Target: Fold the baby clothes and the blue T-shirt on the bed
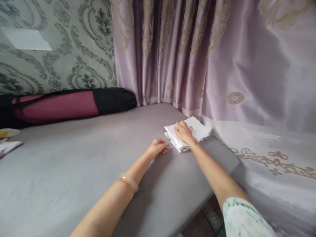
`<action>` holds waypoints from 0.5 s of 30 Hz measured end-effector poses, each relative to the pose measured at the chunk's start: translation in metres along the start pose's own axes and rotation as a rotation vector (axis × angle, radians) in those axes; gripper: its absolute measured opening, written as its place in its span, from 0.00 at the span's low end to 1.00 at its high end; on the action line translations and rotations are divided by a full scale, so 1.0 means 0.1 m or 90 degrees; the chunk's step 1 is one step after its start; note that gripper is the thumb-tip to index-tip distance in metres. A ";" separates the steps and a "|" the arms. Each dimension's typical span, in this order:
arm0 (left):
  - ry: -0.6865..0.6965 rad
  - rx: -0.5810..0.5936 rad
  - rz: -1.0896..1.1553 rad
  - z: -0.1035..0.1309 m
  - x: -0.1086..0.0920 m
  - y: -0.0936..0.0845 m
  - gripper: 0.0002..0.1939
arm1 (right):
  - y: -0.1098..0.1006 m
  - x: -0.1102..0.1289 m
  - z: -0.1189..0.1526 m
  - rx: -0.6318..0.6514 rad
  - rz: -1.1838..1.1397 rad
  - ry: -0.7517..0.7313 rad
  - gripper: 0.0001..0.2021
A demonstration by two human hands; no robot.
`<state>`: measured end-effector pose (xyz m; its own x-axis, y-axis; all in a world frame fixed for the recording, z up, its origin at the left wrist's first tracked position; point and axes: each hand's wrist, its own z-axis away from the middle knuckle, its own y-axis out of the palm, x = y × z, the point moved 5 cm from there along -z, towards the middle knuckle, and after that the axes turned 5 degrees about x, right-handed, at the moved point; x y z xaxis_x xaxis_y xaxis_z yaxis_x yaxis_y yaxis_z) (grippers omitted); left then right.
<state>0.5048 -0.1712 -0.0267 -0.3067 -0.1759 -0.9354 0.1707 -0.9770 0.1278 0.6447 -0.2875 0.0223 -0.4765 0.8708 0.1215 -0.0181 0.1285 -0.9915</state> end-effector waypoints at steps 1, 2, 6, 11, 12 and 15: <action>-0.002 0.004 -0.024 0.04 -0.01 -0.04 0.06 | 0.05 0.08 0.04 0.022 -0.004 -0.021 0.24; -0.002 0.007 -0.046 0.09 -0.01 -0.08 0.05 | 0.09 0.14 0.07 0.038 -0.006 -0.033 0.25; -0.007 -0.001 -0.120 0.27 -0.01 -0.37 0.02 | 0.19 0.20 0.13 0.058 0.020 -0.034 0.27; -0.011 -0.034 -0.166 0.51 0.00 -0.82 0.03 | 0.20 0.19 0.13 0.036 0.079 -0.046 0.26; -0.013 -0.044 -0.171 0.56 0.00 -0.91 0.04 | 0.21 0.18 0.12 0.029 0.089 -0.050 0.26; -0.024 -0.076 -0.186 0.71 0.01 -1.20 0.05 | 0.28 0.14 0.03 0.030 0.080 -0.070 0.26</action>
<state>0.4177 -0.0630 -0.0194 -0.3922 0.1037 -0.9140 0.1777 -0.9664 -0.1859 0.6349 -0.2730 -0.0042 -0.5702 0.8215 -0.0059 0.0073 -0.0022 -1.0000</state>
